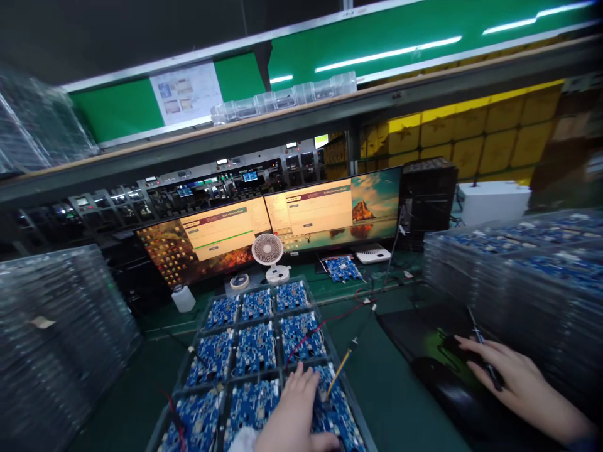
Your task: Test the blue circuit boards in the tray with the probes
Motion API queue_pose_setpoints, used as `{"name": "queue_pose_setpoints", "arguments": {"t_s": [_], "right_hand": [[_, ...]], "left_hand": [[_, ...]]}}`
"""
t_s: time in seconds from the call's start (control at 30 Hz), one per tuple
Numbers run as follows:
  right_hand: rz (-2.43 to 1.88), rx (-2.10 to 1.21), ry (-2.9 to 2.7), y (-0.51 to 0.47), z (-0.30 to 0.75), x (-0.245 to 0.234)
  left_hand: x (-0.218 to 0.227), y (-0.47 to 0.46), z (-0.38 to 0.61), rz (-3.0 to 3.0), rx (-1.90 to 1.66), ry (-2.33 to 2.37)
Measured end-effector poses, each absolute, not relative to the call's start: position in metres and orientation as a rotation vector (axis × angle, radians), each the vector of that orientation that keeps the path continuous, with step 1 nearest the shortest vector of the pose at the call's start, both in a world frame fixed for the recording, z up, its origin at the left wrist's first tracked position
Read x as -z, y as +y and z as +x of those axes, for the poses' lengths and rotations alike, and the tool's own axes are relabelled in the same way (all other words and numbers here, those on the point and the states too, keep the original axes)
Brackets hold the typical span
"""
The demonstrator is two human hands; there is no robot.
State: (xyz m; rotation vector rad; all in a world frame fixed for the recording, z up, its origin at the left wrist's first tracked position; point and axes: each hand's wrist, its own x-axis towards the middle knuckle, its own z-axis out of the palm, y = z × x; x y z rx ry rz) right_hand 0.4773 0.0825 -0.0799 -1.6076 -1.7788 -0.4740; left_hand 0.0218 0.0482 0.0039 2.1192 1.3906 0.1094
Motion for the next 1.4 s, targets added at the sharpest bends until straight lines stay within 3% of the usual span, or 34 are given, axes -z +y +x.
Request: {"name": "queue_pose_setpoints", "arguments": {"t_s": [0.4,0.93,1.4], "right_hand": [[-1.586,0.522,-1.841,0.078,0.472,0.072],[-1.58,0.519,-1.86,0.076,0.47,0.067],[-1.67,0.452,-1.871,0.073,0.47,0.069]], "left_hand": [[-0.003,0.04,0.021,2.044,-0.649,1.561],[0.003,0.036,0.048,2.315,-0.303,1.675],[0.004,0.036,0.045,2.113,-0.443,1.671]]}}
